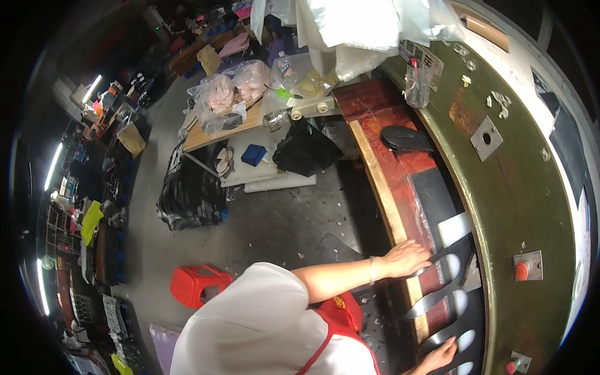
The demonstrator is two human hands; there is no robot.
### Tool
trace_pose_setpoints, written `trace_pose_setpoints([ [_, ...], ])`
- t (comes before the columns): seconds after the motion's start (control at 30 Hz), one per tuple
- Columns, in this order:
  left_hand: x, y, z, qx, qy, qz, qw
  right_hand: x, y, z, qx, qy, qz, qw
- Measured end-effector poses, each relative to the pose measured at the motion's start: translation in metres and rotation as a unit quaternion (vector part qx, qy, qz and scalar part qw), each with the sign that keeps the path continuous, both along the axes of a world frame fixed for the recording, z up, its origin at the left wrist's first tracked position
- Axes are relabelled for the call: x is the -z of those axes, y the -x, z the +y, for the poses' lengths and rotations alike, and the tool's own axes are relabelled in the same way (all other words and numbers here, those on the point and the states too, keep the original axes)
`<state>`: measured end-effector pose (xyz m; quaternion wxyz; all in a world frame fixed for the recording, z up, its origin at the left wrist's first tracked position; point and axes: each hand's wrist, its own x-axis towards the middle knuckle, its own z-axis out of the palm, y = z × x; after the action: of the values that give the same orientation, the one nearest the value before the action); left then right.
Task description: The person assembles black slip-on shoes by attaching straps to soles, then places the finished pair into a clear plastic bag, writes on the bag with a marker, and ties it shut. The person works at a wooden table in a factory setting with other workers visible in the background.
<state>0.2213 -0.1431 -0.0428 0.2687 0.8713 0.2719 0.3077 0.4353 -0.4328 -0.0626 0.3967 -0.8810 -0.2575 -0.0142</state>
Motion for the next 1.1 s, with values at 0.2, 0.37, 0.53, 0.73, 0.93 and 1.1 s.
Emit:
trace_pose_setpoints([
  [0.2,0.000,0.106,-0.030,0.104,-0.066,0.022,0.992,-0.077,0.088,0.017,0.114,-0.014,0.027,0.993],
  [0.37,-0.038,0.160,-0.041,0.043,0.211,0.129,0.968,-0.098,0.146,0.115,-0.174,0.125,-0.156,0.964],
  [0.53,-0.042,0.126,-0.029,0.067,0.049,-0.007,0.996,-0.063,0.200,0.137,-0.081,0.079,-0.040,0.993],
  [0.73,-0.014,0.086,-0.039,0.121,-0.035,0.151,0.980,-0.069,0.195,0.114,-0.119,-0.033,0.110,0.986],
  [0.93,-0.005,0.119,-0.046,0.111,-0.102,0.199,0.968,-0.085,0.155,0.047,-0.070,-0.461,0.484,0.741],
  [1.1,-0.015,0.123,-0.050,0.112,-0.119,0.263,0.951,-0.097,0.149,-0.035,0.041,-0.475,0.305,0.824],
])
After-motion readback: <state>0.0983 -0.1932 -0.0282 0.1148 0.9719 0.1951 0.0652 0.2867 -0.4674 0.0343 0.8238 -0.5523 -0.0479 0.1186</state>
